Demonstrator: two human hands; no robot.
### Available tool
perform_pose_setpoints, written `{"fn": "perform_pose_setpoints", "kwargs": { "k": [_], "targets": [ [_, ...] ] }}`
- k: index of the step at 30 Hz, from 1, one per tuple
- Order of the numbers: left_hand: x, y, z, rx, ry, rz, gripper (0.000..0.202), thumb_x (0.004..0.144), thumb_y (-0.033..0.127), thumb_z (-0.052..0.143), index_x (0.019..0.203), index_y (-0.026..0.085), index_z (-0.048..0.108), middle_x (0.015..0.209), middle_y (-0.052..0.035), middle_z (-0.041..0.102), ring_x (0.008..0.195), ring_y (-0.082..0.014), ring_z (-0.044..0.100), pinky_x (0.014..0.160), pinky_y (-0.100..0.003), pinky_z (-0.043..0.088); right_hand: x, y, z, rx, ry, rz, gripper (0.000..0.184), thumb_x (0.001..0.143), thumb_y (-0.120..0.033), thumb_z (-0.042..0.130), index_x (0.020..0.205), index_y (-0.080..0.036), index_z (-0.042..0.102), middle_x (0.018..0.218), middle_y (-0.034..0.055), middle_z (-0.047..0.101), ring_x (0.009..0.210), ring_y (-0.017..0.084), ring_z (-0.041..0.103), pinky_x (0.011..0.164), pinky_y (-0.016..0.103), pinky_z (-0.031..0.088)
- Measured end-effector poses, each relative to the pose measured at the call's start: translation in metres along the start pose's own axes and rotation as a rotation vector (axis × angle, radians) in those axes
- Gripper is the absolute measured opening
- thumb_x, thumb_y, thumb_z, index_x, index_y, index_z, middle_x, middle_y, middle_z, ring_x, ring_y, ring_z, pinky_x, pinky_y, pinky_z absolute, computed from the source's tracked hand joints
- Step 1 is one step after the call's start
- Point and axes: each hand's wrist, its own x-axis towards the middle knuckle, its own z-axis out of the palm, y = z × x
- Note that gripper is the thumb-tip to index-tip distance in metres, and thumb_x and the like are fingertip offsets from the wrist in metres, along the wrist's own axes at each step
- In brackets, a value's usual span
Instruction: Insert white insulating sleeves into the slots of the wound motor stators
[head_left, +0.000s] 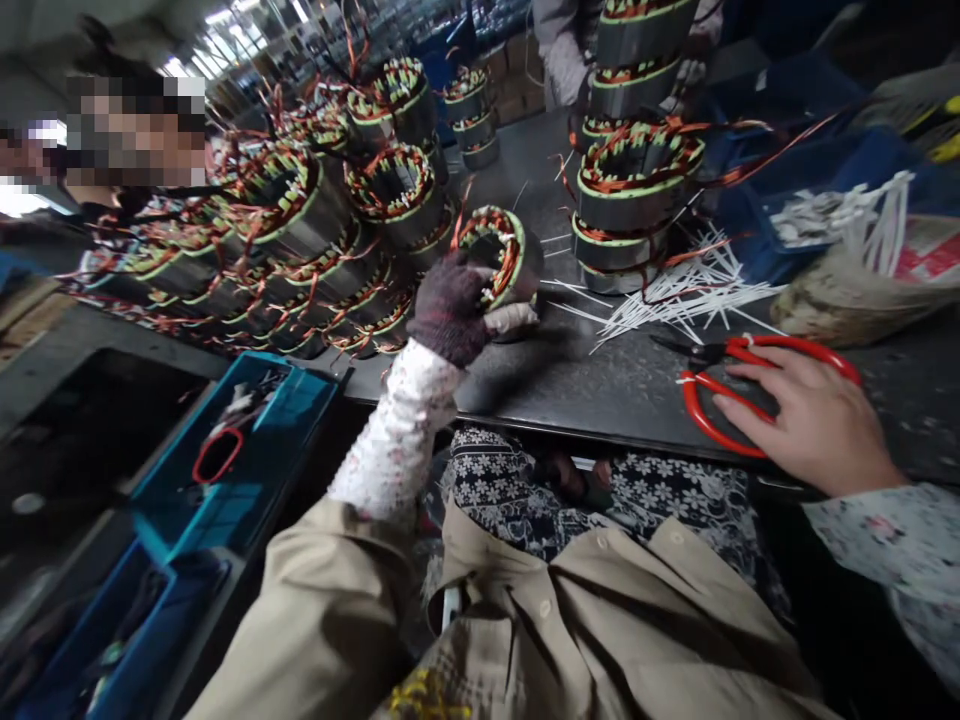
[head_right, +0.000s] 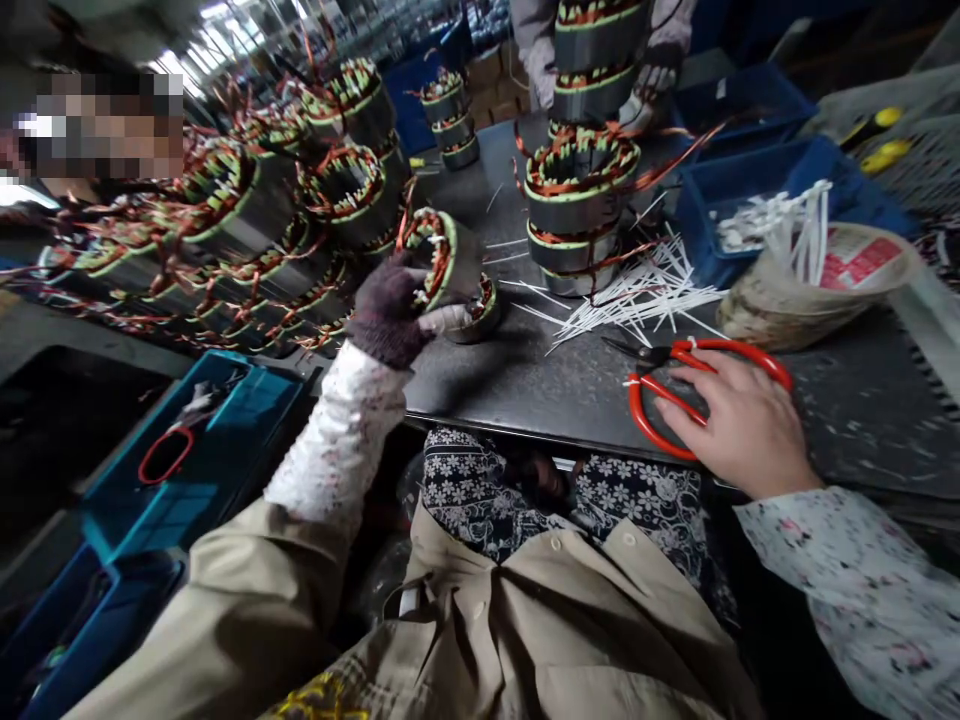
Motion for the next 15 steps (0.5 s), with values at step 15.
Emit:
{"fn": "perform_pose_setpoints", "kwargs": {
  "k": [15],
  "targets": [
    [0.064, -0.031, 0.006, 0.445, -0.175, 0.131, 0.059, 0.068, 0.044, 0.081, 0.121, 0.019, 0.071, 0.123, -0.0130, 0.072, 0.131, -0.0346, 0.058, 0.126, -0.059, 0.025, -0.003, 0.005, 0.011, 0.020, 0.131, -0.067, 0.034, 0.094, -0.039, 0.051, 0.099, -0.015, 0.075, 0.123, 0.0205, 0.069, 0.112, 0.037, 0.066, 0.092, 0.056, 0.056]
  ]
}}
